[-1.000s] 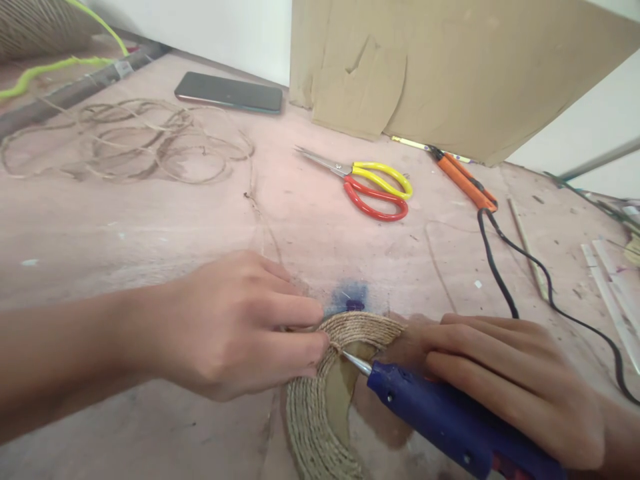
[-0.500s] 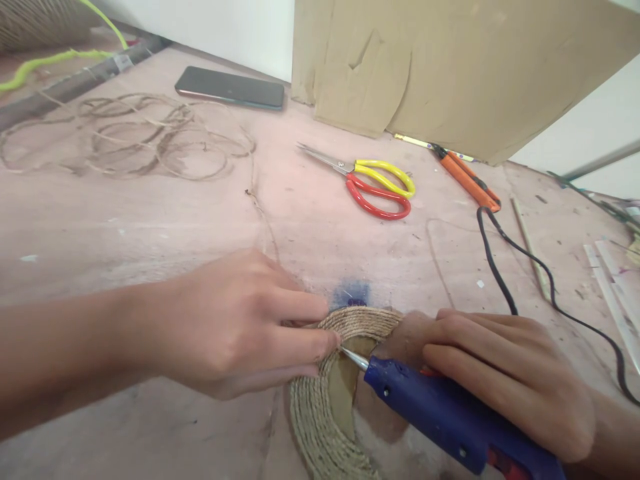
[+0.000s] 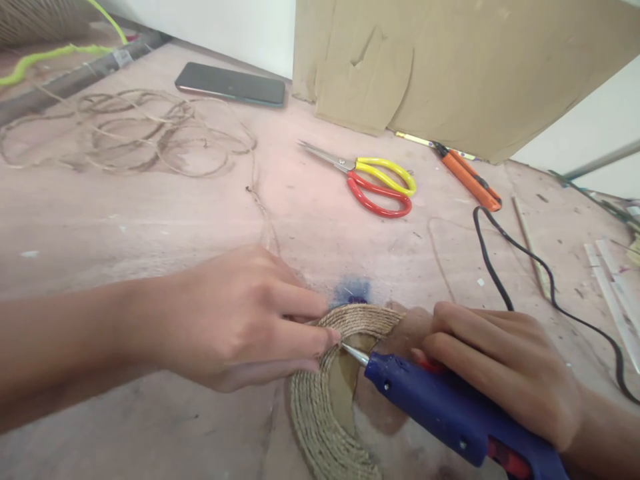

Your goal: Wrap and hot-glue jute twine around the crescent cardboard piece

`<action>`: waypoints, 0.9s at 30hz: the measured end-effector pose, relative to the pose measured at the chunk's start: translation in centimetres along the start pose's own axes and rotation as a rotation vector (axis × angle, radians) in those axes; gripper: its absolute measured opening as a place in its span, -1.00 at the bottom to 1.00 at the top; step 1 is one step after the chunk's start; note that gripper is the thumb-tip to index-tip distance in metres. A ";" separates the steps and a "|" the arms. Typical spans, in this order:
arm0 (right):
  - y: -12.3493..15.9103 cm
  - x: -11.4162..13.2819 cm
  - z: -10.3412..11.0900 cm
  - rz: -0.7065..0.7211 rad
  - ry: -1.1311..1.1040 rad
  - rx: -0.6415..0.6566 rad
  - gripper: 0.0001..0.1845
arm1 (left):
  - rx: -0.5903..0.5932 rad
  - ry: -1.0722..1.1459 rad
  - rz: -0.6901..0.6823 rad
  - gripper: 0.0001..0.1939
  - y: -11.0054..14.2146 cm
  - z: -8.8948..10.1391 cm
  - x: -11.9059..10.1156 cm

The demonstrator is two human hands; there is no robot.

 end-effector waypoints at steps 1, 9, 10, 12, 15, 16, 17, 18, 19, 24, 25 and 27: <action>0.0 0.0 0.0 0.002 0.007 -0.004 -0.73 | 0.002 0.001 -0.004 -0.71 0.0 0.0 0.0; 0.4 -0.2 0.1 -0.026 0.003 -0.005 -0.72 | 0.011 0.001 -0.006 -0.69 0.0 -0.1 0.2; 0.5 -0.3 0.1 -0.029 0.002 -0.013 -0.73 | 0.012 0.009 -0.008 -0.68 0.0 -0.1 0.2; 0.9 -0.4 0.1 -0.041 0.013 -0.025 -0.75 | 0.012 0.016 -0.005 -0.67 0.1 0.0 0.2; 1.4 -0.6 0.1 -0.057 0.048 -0.028 -0.76 | 0.010 0.023 -0.004 -0.69 0.1 0.0 0.1; 1.6 -0.6 0.2 -0.063 0.059 -0.026 -0.74 | 0.009 0.021 -0.004 -0.70 0.1 0.0 0.2; 1.7 -0.7 0.2 -0.068 0.066 -0.024 -0.72 | 0.011 0.020 0.000 -0.70 0.1 0.0 0.2; 1.8 -0.6 0.3 -0.068 0.071 -0.019 -0.71 | 0.014 0.020 0.001 -0.69 0.1 -0.1 0.2; 1.9 -0.6 0.3 -0.071 0.078 -0.011 -0.70 | 0.017 0.016 0.003 -0.68 0.1 -0.1 0.2; 2.3 -0.4 1.1 -0.083 0.093 0.062 -0.75 | 0.030 0.013 0.008 -0.64 -0.1 0.0 0.1; 2.4 -0.4 1.3 -0.082 0.085 0.081 -0.75 | 0.031 0.016 0.008 -0.64 -0.2 0.0 0.0; 2.5 -0.3 1.8 -0.081 0.075 0.111 -0.75 | 0.028 0.021 0.000 -0.67 -0.2 0.1 0.0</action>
Point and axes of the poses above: each hand's wrist, its own y-axis away from the middle knuckle, its own z-axis out of the back of the hand, x = y × z, the point moved 3 cm from there along -y, towards the middle knuckle, and after that the axes turned 13 degrees about y, right-handed, at the moved point
